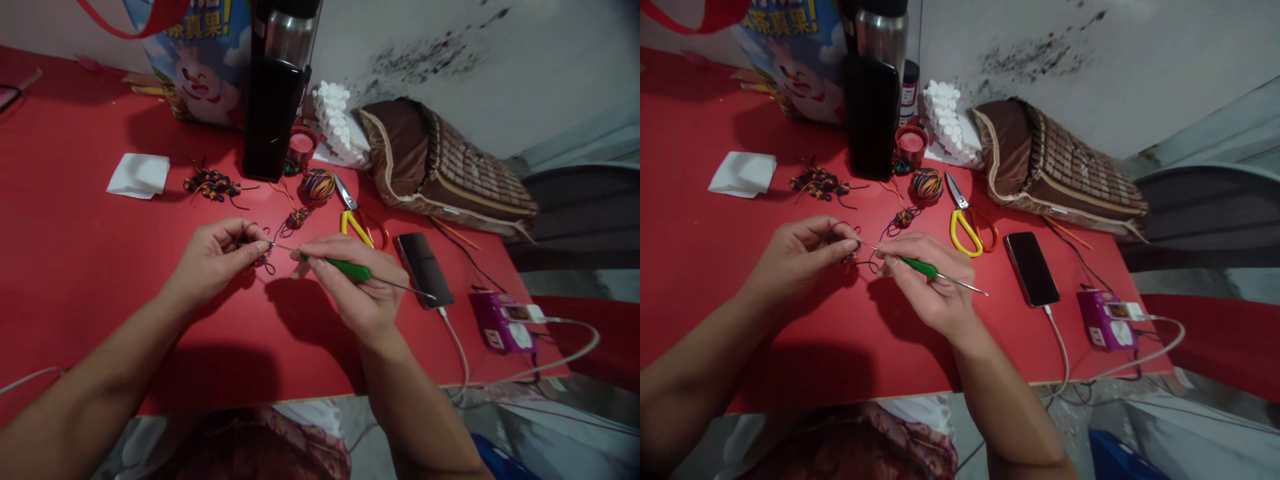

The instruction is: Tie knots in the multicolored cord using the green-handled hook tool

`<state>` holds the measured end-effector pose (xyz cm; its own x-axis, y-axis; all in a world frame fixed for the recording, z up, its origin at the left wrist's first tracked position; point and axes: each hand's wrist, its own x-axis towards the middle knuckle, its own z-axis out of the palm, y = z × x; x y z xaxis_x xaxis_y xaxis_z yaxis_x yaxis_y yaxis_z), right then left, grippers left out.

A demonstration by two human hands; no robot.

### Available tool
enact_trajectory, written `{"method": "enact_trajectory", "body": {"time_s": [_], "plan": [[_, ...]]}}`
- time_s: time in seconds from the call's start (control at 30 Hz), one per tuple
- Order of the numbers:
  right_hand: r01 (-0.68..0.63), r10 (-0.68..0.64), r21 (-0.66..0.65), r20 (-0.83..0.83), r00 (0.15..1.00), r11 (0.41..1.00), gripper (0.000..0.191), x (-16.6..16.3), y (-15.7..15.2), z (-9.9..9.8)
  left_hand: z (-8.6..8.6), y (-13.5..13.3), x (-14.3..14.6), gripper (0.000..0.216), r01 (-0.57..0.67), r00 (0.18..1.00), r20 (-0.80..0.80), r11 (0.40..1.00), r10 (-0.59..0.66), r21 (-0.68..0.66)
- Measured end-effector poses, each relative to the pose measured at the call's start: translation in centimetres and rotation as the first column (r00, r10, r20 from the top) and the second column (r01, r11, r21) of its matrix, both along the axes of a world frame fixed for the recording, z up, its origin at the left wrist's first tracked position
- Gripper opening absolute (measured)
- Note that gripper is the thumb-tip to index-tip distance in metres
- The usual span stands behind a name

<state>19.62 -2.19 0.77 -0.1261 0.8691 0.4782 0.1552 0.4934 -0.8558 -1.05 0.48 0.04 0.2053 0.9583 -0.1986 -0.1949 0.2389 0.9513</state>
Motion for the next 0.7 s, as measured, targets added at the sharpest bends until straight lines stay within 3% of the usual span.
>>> {"method": "enact_trajectory", "body": {"time_s": [0.27,0.47,0.57,0.7], "plan": [[-0.054,0.012,0.189,0.215,0.977,0.980,0.036,-0.22,-0.18,0.26,0.47,-0.06,0.34,0.013,-0.046,0.993,-0.108,0.999,0.049,0.024],[-0.094,-0.051,0.319,0.418,0.907,0.943,0.036,-0.20,-0.24,-0.01,0.07,-0.25,0.38,0.007,-0.050,0.936,-0.331,0.974,0.123,0.222],[-0.055,-0.037,0.241,0.362,0.931,0.969,0.032,-0.22,-0.29,0.01,-0.18,-0.21,0.37,0.008,-0.027,0.965,-0.253,0.988,0.066,0.152],[0.107,-0.110,-0.105,-0.032,0.993,0.989,0.020,-0.53,0.15,-0.30,-0.20,0.12,0.28,0.013,0.017,1.000,-0.018,0.999,-0.016,0.034]]}}
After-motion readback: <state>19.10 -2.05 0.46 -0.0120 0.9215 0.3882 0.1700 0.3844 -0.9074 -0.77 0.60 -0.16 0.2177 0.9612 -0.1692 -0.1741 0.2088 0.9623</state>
